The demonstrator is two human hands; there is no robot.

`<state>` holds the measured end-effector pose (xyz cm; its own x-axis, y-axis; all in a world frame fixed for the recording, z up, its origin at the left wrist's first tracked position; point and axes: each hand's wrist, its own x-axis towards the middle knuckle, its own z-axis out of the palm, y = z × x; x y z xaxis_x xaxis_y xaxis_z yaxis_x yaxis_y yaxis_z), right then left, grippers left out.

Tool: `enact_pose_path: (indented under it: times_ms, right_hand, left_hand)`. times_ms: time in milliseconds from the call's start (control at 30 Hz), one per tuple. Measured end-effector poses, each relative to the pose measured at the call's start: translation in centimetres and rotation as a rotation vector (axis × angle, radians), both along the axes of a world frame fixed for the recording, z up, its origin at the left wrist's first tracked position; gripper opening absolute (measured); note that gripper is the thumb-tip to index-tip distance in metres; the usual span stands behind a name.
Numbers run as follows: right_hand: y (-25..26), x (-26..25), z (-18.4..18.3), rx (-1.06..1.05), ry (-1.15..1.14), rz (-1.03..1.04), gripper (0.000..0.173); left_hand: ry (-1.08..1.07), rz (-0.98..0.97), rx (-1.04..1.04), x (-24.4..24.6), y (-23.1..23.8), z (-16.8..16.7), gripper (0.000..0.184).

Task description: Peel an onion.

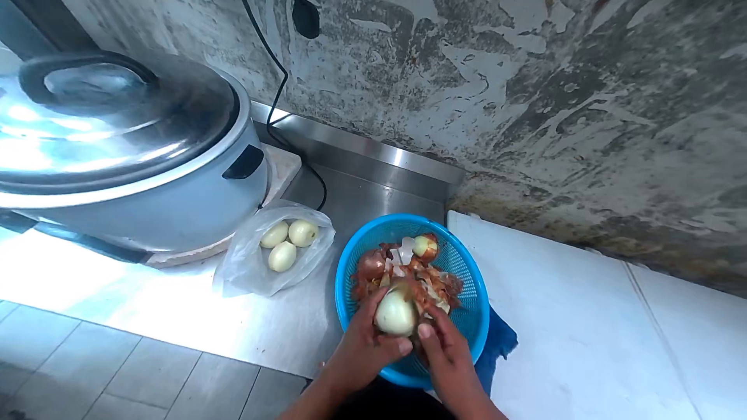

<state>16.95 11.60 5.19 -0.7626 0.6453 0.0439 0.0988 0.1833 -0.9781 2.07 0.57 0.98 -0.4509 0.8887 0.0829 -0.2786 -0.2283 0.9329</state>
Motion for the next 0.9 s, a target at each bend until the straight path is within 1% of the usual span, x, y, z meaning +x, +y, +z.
enact_pose_path:
  times_ms: [67, 100, 233, 300, 367, 500, 667, 900]
  right_hand:
    - [-0.4, 0.1, -0.3, 0.028, -0.009, 0.028, 0.041]
    - [-0.5, 0.1, -0.4, 0.042, -0.007, 0.044, 0.042]
    - [-0.2, 0.3, -0.8, 0.103, -0.03, 0.106, 0.043]
    - [-0.2, 0.2, -0.9, 0.119, -0.049, 0.138, 0.045]
    - [-0.3, 0.0, -1.0, 0.093, -0.056, 0.138, 0.043]
    - [-0.6, -0.4, -0.2, -0.132, -0.053, 0.113, 0.036]
    - [-0.5, -0.7, -0.4, -0.479, 0.046, 0.103, 0.039]
    - [-0.8, -1.0, -0.2, -0.775, 0.131, 0.06, 0.038]
  left_hand:
    - [0.119, 0.078, -0.044, -0.1, 0.2, -0.2, 0.088]
    - [0.141, 0.1, -0.044, -0.2, 0.1, -0.3, 0.085]
    - [0.081, 0.046, 0.014, -0.5, -0.3, -0.4, 0.075]
    - [0.097, 0.051, 0.019, -0.5, -0.5, -0.5, 0.068]
    - [0.135, 0.072, 0.016, -0.4, -0.6, -0.4, 0.066]
    - [0.158, 0.135, 0.01, -0.1, -0.4, -0.1, 0.065]
    - [0.153, 0.145, 0.004, -0.2, -0.5, -0.2, 0.065]
    - [0.086, 0.152, 0.061, -0.3, -0.6, -0.5, 0.065]
